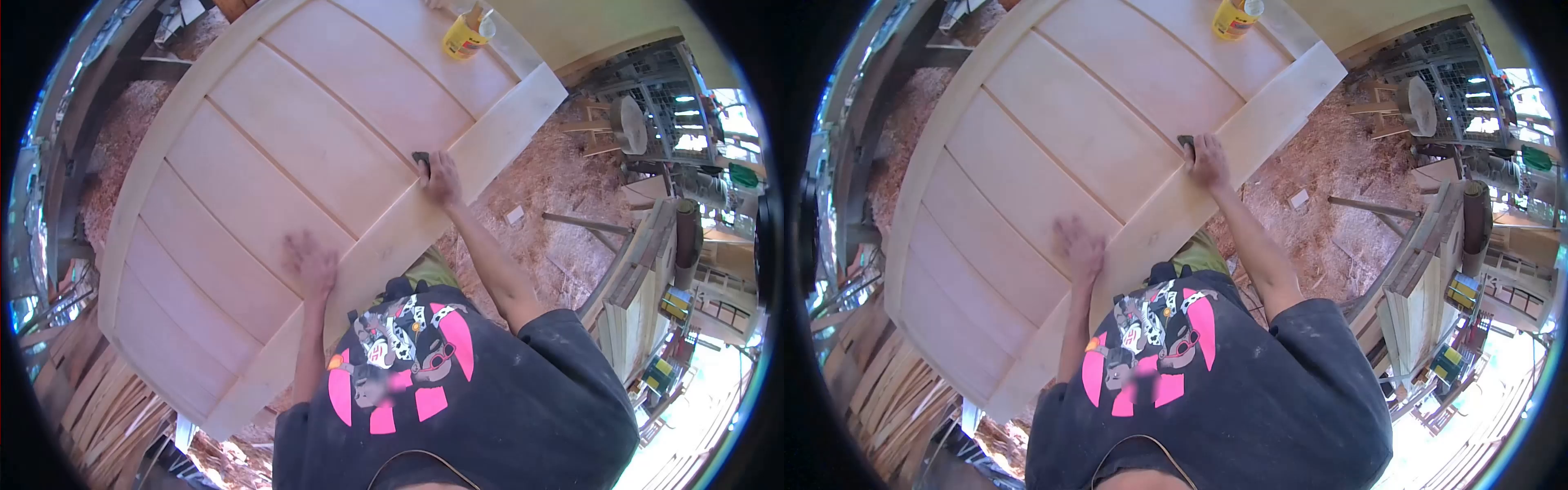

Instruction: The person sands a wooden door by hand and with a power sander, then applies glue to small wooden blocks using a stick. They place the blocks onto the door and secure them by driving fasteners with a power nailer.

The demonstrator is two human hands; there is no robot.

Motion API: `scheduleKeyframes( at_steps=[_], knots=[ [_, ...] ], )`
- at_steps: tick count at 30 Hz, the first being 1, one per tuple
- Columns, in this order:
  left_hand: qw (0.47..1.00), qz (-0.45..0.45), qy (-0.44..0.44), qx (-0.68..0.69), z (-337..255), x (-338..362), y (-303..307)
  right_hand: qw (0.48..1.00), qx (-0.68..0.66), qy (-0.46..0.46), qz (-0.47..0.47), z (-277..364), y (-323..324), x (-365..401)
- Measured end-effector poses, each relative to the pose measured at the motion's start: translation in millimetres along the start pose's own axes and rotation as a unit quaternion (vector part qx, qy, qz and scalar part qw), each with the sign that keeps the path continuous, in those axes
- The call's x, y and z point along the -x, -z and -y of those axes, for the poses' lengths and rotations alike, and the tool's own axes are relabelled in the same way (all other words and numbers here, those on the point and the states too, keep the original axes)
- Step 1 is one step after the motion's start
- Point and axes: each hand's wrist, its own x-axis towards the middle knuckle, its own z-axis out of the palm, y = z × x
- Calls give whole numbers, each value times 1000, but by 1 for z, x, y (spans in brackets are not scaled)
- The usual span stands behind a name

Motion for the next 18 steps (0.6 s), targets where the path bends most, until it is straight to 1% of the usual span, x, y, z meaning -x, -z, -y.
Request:
scheduleKeyframes(
  at_steps=[1,2,3,4,5,6,8,9,11,12,14,18],
  knots=[
    [995,-66,-60,-52,-1,-5,-28,1000,5,6,-5,-2,-1,-3],
    [979,-128,-118,-104,-11,-6,-38,1000,10,11,-7,-2,-2,0],
    [981,-121,-109,-105,-18,-3,-47,1000,6,11,3,-2,-2,4],
    [994,-43,-103,-16,-48,-2,-20,1000,3,11,0,-3,-1,2],
    [992,35,-98,75,-62,-2,-8,1000,1,10,-5,-3,-2,1],
    [992,36,-97,76,-63,0,-7,1000,2,9,-3,-1,-3,3],
    [996,20,-85,31,-77,-4,-12,1000,2,8,1,-1,0,-1],
    [994,22,-96,38,-81,-5,-11,1000,14,5,-4,-2,1,-2],
    [996,23,-66,55,-78,-4,-8,1000,8,-4,10,2,1,-2],
    [995,26,-73,60,-80,-3,-10,1000,17,-7,8,2,4,-1],
    [997,2,-80,10,-78,-4,-8,1000,1,2,7,7,5,-3],
    [994,-4,-103,-18,-73,-5,-9,1000,-6,-13,12,13,7,-6]
  ],
)
